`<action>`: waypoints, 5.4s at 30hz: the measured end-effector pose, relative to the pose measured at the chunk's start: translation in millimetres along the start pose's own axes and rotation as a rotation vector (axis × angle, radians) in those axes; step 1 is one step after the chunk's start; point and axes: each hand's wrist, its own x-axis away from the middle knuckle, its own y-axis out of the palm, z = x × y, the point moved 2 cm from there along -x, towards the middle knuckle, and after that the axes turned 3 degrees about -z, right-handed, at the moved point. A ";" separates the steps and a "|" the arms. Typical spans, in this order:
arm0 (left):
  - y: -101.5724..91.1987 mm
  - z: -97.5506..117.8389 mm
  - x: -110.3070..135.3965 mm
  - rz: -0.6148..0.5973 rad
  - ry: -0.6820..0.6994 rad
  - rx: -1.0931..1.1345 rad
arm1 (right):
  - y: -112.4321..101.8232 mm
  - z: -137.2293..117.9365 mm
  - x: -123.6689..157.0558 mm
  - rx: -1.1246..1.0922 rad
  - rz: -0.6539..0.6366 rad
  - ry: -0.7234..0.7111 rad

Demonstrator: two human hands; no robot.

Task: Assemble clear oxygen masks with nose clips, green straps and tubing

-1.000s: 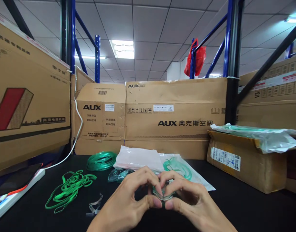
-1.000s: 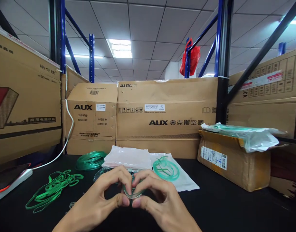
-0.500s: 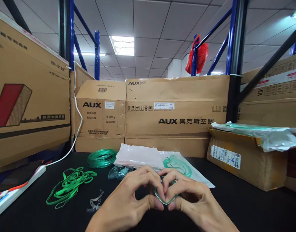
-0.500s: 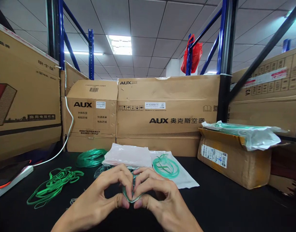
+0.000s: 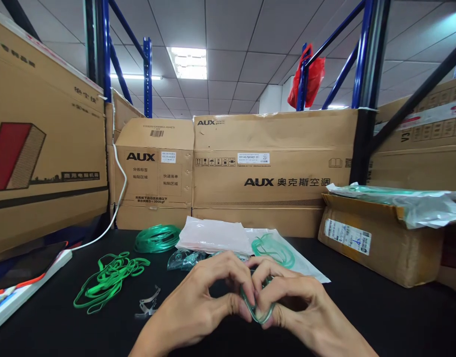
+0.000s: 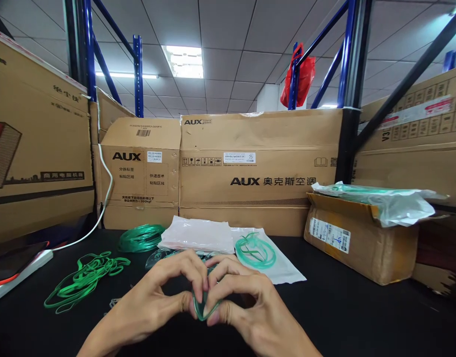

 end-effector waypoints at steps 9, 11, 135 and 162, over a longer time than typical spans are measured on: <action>1.2 5.9 0.2 -0.036 -0.021 -0.055 | -1.3 5.4 1.3 -0.029 -0.024 0.081; 2.0 6.3 0.6 -0.038 -0.029 -0.064 | -0.6 5.6 1.3 -0.038 -0.024 0.078; 8.3 20.3 6.1 0.002 0.257 -0.361 | 12.0 -25.0 25.8 0.974 0.148 -0.384; 3.6 19.3 10.2 -0.062 0.172 -0.211 | -5.4 -24.2 23.1 0.738 0.033 -0.356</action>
